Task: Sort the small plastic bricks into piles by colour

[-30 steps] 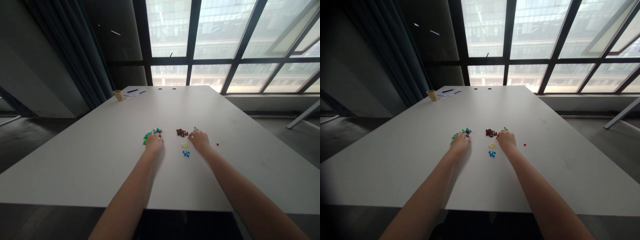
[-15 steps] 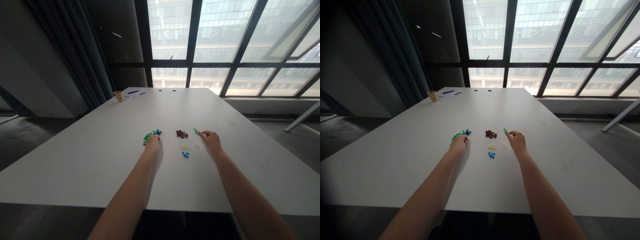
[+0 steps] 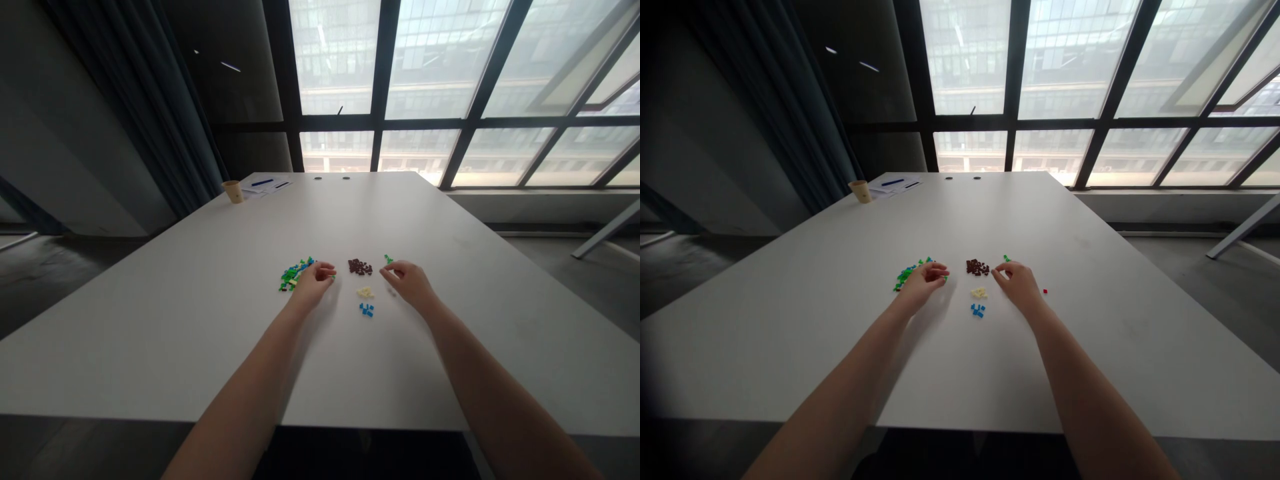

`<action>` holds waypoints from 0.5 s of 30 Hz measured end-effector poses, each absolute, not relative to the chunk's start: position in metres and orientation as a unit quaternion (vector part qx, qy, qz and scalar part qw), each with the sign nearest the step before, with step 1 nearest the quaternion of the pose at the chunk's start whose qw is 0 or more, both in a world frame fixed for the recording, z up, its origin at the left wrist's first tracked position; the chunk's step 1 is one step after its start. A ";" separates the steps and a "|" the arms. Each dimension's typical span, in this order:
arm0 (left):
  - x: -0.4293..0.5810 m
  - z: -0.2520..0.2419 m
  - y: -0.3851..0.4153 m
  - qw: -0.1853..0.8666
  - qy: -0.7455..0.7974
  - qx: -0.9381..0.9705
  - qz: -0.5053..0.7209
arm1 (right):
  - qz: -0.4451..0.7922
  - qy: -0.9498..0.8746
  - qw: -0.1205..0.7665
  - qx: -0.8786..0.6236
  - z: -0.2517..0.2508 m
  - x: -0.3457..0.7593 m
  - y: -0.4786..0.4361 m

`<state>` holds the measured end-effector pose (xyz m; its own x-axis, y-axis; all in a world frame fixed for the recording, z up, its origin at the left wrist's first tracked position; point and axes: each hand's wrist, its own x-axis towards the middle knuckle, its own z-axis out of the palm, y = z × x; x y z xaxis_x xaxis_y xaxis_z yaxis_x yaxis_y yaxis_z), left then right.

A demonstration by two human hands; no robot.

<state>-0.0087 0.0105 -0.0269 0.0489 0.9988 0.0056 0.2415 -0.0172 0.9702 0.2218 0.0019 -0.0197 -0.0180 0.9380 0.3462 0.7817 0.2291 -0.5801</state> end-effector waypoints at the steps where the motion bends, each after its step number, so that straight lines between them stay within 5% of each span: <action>1: -0.004 -0.027 0.009 0.515 0.510 0.525 0.447 | 0.116 -0.721 0.355 -0.584 -0.018 0.218 -0.001; 5: 0.011 -0.028 0.001 0.676 0.426 0.371 0.473 | 0.143 -0.770 0.391 -0.483 -0.014 0.204 -0.010; 15: 0.021 -0.024 -0.008 0.773 0.380 0.316 0.398 | 0.130 -0.799 0.409 -0.420 -0.021 0.189 -0.016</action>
<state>0.0206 -0.0078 -0.0238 0.3943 0.8555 -0.3355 -0.3761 0.4834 0.7905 0.1891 -0.0157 -0.0206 -0.3117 0.7784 0.5450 0.5655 0.6129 -0.5519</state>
